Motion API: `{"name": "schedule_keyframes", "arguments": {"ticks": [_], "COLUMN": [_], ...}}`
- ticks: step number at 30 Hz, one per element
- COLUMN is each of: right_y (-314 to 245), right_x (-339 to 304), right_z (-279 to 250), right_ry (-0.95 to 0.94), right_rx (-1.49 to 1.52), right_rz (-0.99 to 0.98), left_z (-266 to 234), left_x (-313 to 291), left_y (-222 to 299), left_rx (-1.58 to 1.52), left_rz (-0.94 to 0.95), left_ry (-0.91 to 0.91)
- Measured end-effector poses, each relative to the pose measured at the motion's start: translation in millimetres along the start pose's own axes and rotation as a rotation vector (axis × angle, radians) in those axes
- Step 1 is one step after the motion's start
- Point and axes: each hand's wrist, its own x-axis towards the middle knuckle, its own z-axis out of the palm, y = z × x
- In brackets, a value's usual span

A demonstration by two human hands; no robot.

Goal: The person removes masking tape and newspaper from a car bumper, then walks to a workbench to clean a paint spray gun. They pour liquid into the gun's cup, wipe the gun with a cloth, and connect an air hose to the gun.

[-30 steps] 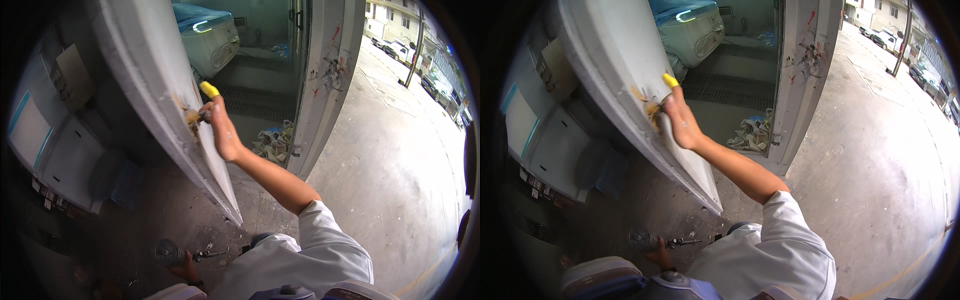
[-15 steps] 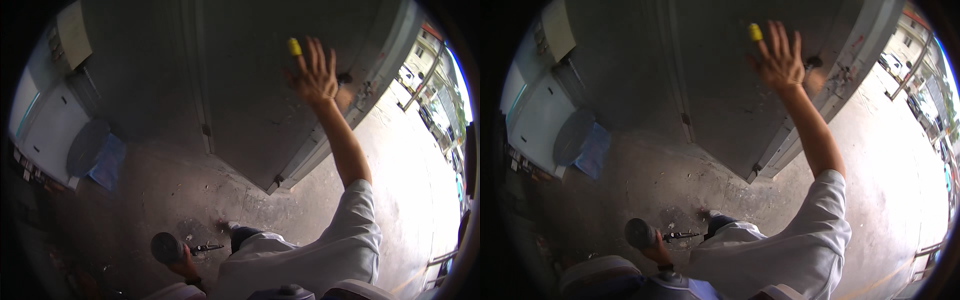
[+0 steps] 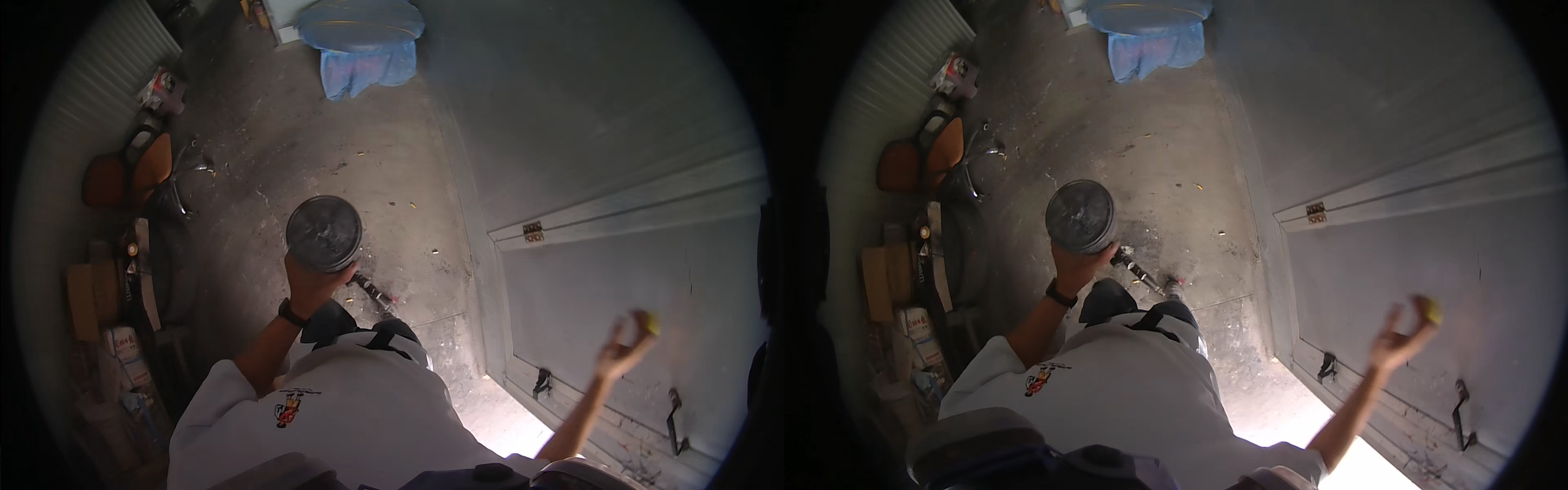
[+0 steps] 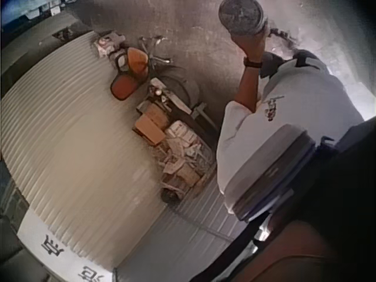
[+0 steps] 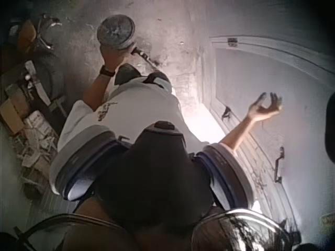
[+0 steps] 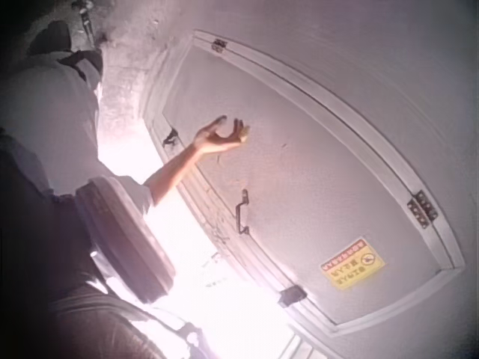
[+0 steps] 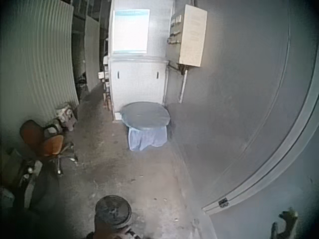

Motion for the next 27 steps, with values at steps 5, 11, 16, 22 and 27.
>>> {"name": "schedule_keyframes", "arguments": {"ticks": [5, 11, 16, 22, 27], "right_y": [-272, -456, -570, -698, -764], "right_x": [5, 130, 201, 293, 393], "right_z": [280, 424, 525, 693, 850], "right_ry": [-0.882, -1.467, -1.39, -1.246, -1.292], "right_rx": [1.101, 1.219, 1.211, 1.294, 1.445], "right_rz": [0.214, 0.189, 0.129, 0.102, 0.121], "left_z": [-38, -126, -226, -334, -414], "left_x": [95, 223, 351, 511, 653], "left_y": [-23, -78, -128, -229, -299], "left_rx": [-0.112, -0.313, -0.079, -0.162, 0.152], "left_rz": [0.057, 0.029, -0.041, -0.188, -0.134], "left_ry": [0.156, 0.289, 0.35, 0.275, 0.158]}}
